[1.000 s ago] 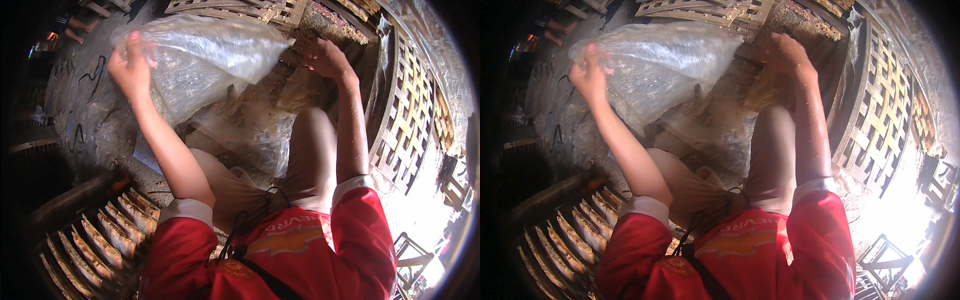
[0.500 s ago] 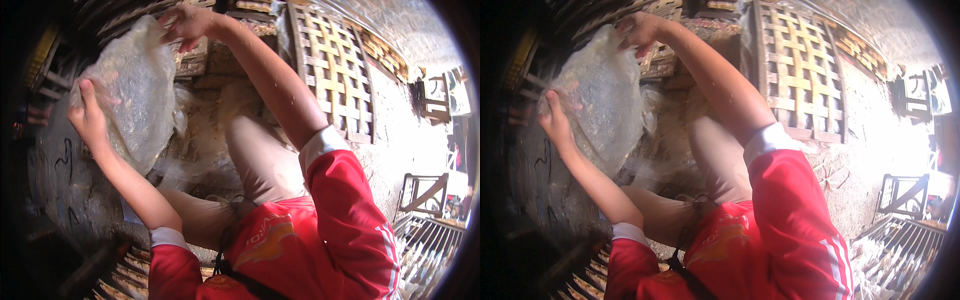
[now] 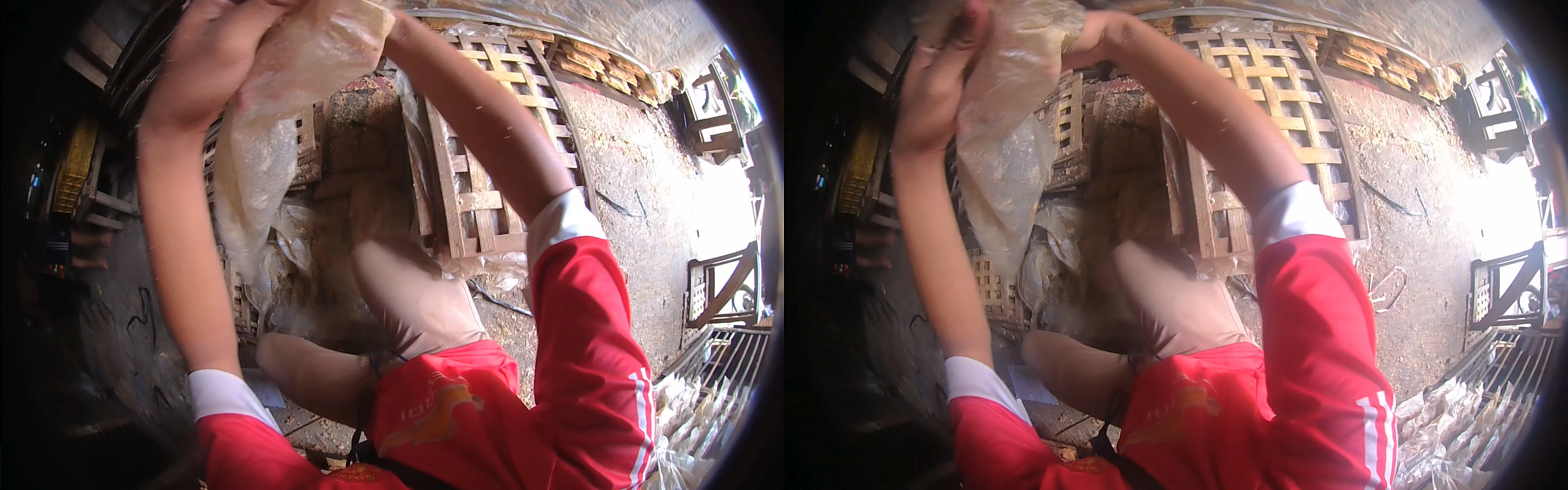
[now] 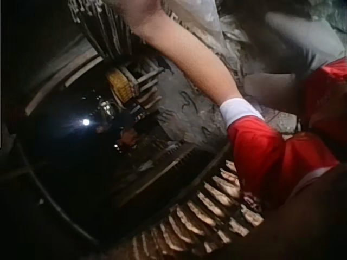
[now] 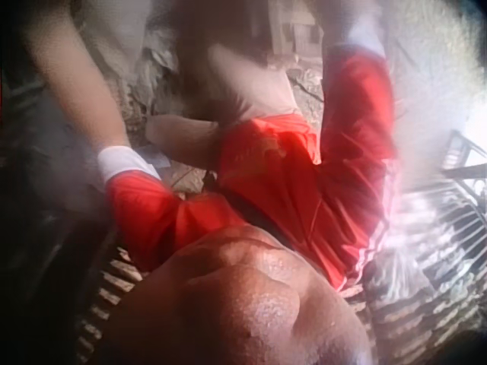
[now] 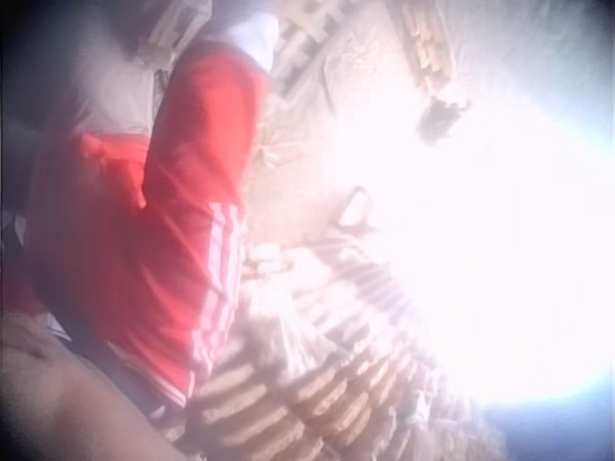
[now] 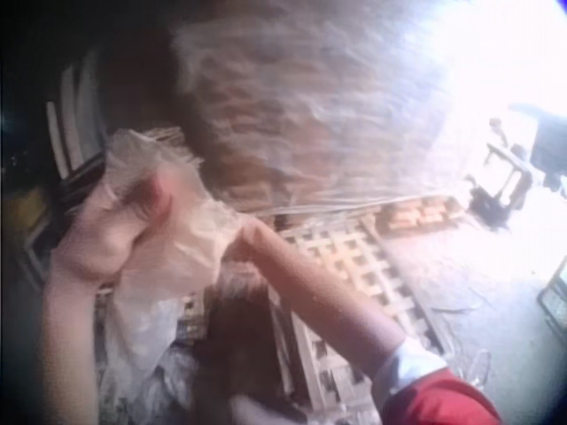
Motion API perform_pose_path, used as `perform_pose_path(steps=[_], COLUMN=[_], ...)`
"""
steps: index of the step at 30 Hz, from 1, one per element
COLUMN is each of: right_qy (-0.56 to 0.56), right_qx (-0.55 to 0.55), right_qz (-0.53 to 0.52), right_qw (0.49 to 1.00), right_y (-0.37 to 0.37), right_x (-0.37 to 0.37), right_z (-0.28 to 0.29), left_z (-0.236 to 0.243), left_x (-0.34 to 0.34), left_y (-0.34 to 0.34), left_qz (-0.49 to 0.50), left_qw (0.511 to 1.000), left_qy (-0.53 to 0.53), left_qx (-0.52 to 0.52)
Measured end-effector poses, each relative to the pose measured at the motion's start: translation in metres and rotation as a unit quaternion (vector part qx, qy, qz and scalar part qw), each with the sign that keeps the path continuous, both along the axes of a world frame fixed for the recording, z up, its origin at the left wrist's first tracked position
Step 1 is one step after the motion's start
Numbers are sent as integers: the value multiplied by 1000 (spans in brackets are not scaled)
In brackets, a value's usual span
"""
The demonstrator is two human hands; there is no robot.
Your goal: The person sits on the floor and repeatedly places wooden trays into clear plastic bags, then removes them and repeats the process. The person handles multiple trays and bags, arranging them on the floor.
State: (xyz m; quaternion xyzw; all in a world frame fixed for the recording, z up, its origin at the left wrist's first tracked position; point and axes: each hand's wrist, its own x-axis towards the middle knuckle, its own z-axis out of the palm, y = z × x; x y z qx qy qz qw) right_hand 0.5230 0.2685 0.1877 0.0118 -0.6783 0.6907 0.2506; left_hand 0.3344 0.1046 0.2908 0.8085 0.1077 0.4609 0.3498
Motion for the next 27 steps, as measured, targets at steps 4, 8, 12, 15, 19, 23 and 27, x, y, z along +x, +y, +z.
perform_pose_path(steps=[4, 8, 12, 15, 19, 23, 27], right_qy=[-84, -126, -32, 25, -88, -210, -313], right_qx=[75, 166, 109, 50, 10, -44, 48], right_qz=[-101, -348, -441, -512, -623, -639, -655], right_qw=[988, 914, 890, 857, 777, 738, 686], right_y=[-39, -61, -90, -145, -227, -301, -343], right_x=[79, 167, 253, 347, 390, 403, 406], right_z=[65, 86, 57, 16, -37, -98, -131], left_z=[8, 36, -4, -72, -141, -195, -212], left_x=[12, 74, 106, 149, 168, 173, 180], left_y=[9, 9, 17, 24, -22, -44, -80], left_qz=[60, -6, 25, 39, 67, 33, -25], left_qw=[997, 993, 986, 944, 913, 886, 850], left_qy=[-5, 33, 48, 101, 221, 348, 443], left_qx=[49, 112, 155, 311, 337, 306, 283])
